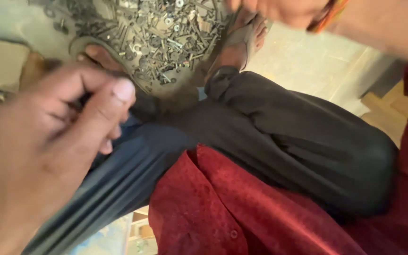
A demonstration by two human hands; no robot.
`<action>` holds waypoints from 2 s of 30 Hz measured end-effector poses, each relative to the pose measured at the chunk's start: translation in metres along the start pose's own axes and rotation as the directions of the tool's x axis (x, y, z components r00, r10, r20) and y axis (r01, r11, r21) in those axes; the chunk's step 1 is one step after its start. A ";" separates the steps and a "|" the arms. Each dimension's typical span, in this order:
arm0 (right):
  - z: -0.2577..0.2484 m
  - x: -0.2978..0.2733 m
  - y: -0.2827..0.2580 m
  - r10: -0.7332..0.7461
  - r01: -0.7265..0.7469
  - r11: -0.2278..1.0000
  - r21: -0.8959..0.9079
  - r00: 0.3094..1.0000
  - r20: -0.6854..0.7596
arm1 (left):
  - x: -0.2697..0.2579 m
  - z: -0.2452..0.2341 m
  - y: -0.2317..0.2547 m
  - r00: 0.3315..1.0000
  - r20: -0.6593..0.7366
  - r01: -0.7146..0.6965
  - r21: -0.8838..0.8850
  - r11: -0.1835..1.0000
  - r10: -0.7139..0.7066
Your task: Sorting through a large pile of screws, bolts, and washers on the floor.
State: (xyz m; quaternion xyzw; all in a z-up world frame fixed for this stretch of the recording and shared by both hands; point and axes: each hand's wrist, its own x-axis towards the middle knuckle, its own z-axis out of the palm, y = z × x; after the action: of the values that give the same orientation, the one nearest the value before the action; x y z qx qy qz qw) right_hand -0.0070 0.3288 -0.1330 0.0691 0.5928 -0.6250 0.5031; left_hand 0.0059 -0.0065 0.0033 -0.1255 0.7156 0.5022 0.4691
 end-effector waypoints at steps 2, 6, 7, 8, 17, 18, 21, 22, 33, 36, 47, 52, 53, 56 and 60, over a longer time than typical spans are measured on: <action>0.012 -0.008 0.028 0.005 -0.003 0.999 0.041 0.999 -0.050 | 0.010 0.000 -0.012 0.993 0.085 0.064 0.232 0.971 -0.085; 0.017 -0.013 0.065 0.017 -0.004 0.994 0.113 0.994 -0.112 | 0.074 -0.004 -0.014 0.984 0.126 0.050 0.466 0.883 -0.123; 0.024 -0.009 0.083 -0.008 0.031 0.961 0.275 0.996 -0.084 | 0.090 -0.004 -0.026 0.967 0.209 0.012 0.532 0.847 -0.145; 0.034 -0.005 0.102 -0.040 0.062 0.901 0.430 0.997 -0.061 | 0.105 -0.005 -0.039 0.942 0.287 -0.032 0.591 0.806 -0.174; 0.064 0.037 0.101 -0.362 0.362 0.925 0.117 0.932 -0.020 | 0.160 0.056 -0.111 0.972 0.208 0.153 -0.215 0.965 -0.108; 0.064 0.041 0.100 -0.360 0.360 0.925 0.118 0.933 -0.019 | 0.165 0.062 -0.129 0.972 0.208 0.156 -0.216 0.964 -0.111; 0.065 0.043 0.099 -0.383 0.377 0.919 -0.119 0.923 -0.029 | 0.172 0.077 -0.165 0.953 0.299 0.213 -0.560 0.800 -0.045; 0.065 0.042 0.099 -0.363 0.355 0.928 -0.112 0.930 -0.061 | 0.171 0.075 -0.163 0.951 0.301 0.230 -0.533 0.814 -0.072; 0.064 0.045 0.110 -0.298 0.279 0.935 0.220 0.953 0.058 | 0.160 0.069 -0.160 0.952 0.257 0.270 -0.445 0.854 -0.167; 0.066 0.044 0.108 -0.055 0.031 0.953 0.301 0.996 0.072 | 0.157 0.068 -0.160 0.948 0.274 0.274 -0.446 0.852 -0.161; 0.067 0.045 0.108 -0.350 0.349 0.936 -0.046 0.936 -0.021 | 0.154 0.064 -0.173 0.878 0.461 0.432 -0.637 0.638 -0.134; 0.065 0.043 0.109 -0.421 0.412 0.896 -0.166 0.907 -0.022 | 0.153 0.065 -0.163 0.856 0.486 0.476 -0.606 0.637 -0.177; 0.066 0.043 0.108 -0.435 0.425 0.885 -0.189 0.900 -0.010 | 0.151 0.064 -0.165 0.847 0.501 0.482 -0.589 0.649 -0.175; 0.066 0.043 0.109 -0.377 0.379 0.913 -0.149 0.925 0.044 | 0.147 0.061 -0.155 0.839 0.516 0.482 -0.557 0.676 -0.172; 0.068 0.041 0.102 -0.327 0.337 0.926 -0.168 0.941 0.086 | 0.145 0.058 -0.158 0.838 0.532 0.441 -0.527 0.727 -0.122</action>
State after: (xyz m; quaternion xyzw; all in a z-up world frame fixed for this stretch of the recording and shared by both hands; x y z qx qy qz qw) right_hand 0.0801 0.2726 -0.2097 -0.0958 0.6358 -0.6464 0.4108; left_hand 0.0637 0.0106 -0.2105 -0.2625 0.3435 0.6470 0.6281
